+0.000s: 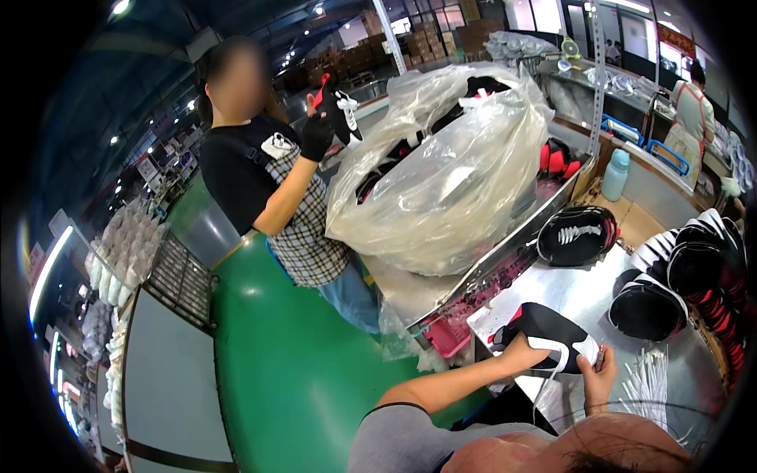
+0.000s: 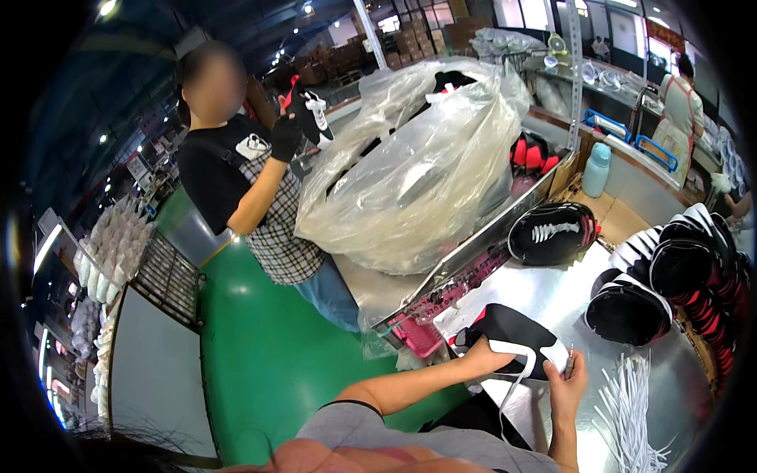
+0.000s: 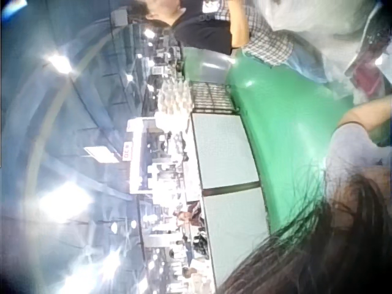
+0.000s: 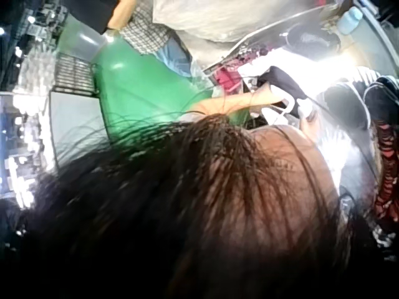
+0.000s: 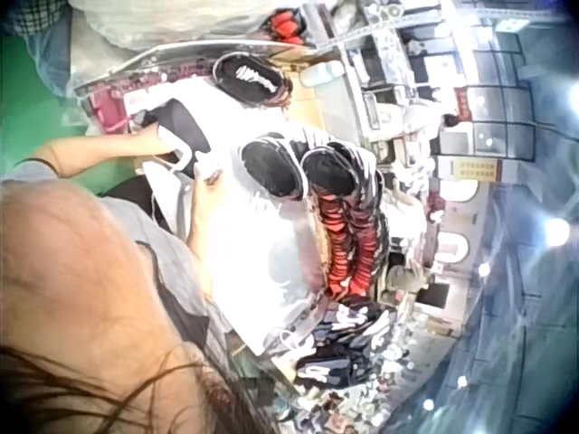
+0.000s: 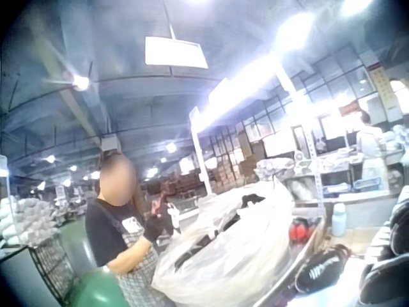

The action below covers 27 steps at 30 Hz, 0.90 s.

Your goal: The person laces a black and white shoe by threading white laces through the eyelets and pulling them tight by hand.

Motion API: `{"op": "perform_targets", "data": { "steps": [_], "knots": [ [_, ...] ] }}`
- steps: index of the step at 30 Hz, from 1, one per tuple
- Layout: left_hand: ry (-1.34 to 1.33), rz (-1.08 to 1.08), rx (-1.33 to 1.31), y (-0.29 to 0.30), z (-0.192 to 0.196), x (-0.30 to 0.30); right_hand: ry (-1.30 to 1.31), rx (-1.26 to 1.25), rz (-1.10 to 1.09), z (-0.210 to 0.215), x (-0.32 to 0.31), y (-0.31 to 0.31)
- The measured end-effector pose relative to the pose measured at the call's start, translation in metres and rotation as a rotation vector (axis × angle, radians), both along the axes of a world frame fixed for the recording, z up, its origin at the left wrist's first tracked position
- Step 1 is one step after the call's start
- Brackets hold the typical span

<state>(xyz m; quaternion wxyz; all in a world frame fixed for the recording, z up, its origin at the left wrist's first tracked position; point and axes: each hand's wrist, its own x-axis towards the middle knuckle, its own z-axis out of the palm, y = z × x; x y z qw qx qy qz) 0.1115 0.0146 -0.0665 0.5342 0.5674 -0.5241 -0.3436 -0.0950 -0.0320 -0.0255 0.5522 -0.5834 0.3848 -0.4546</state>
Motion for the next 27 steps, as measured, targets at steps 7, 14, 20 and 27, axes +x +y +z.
{"op": "perform_targets", "data": {
  "steps": [7,14,20,27],
  "knots": [
    [-0.685,-0.35,0.019,0.02,0.04,-0.004,0.042,0.301,-0.114,-0.006,-0.04,-0.024],
    [-0.896,-0.241,-0.156,0.019,0.072,-0.054,-0.123,0.255,-0.096,-0.014,-0.064,0.027],
    [-0.919,-0.255,-0.264,0.014,0.086,-0.106,-0.033,0.187,0.029,0.002,-0.081,0.024],
    [-0.789,-0.093,-0.226,0.012,0.109,-0.086,-0.069,0.27,0.342,0.022,-0.106,0.053]
  ]
}}
